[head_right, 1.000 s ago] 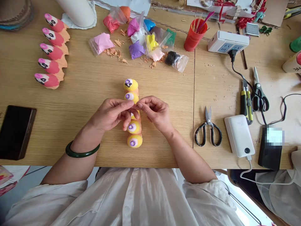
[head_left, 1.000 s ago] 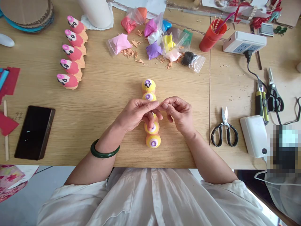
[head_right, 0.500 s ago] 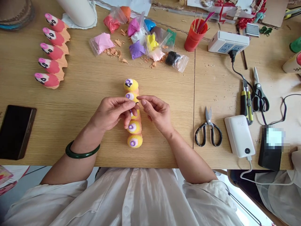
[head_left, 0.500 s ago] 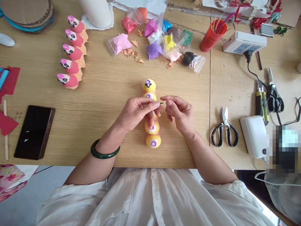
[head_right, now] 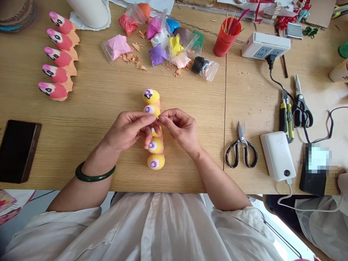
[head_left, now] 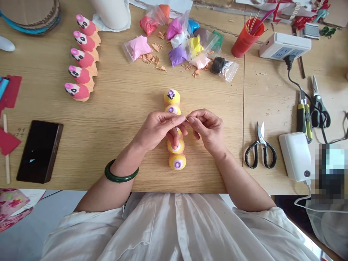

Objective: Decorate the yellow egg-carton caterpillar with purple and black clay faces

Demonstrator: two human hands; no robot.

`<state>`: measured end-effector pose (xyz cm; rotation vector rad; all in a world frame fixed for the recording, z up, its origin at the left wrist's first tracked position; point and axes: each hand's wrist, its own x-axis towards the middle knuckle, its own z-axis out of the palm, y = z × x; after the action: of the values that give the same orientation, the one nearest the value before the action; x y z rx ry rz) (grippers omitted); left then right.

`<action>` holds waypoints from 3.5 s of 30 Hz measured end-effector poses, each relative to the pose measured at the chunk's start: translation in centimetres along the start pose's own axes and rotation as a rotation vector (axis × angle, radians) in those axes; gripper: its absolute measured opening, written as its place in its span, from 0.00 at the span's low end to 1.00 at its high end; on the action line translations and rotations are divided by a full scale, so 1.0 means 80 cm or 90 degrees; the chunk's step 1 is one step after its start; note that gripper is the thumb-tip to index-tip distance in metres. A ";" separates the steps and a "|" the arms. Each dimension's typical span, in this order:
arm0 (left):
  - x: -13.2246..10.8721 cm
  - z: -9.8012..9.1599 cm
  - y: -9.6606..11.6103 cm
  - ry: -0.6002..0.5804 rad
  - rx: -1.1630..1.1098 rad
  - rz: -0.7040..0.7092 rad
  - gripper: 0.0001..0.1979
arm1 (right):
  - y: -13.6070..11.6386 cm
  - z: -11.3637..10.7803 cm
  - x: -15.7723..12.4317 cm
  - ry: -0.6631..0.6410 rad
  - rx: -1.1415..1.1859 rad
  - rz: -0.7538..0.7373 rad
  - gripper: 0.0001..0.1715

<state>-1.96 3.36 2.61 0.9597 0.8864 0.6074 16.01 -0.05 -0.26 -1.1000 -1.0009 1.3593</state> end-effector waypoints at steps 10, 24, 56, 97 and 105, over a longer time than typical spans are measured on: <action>-0.002 0.003 0.004 0.022 -0.006 -0.005 0.27 | 0.001 -0.001 0.001 0.007 0.013 -0.005 0.24; 0.002 0.001 -0.002 0.056 0.009 0.037 0.19 | 0.007 -0.003 0.002 0.042 -0.012 -0.005 0.24; -0.058 -0.011 -0.053 0.308 -0.067 0.121 0.21 | 0.025 -0.034 0.037 0.084 0.102 0.017 0.14; -0.089 0.011 -0.019 0.136 -0.246 0.086 0.11 | -0.042 0.024 -0.028 -0.055 0.009 0.210 0.18; -0.089 0.014 -0.018 0.137 -0.240 0.082 0.12 | -0.035 0.023 -0.027 -0.048 -0.005 0.219 0.19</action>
<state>-4.58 -3.33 4.26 0.6199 0.8635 0.9635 14.84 -1.93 3.01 -1.2767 -0.8975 1.6834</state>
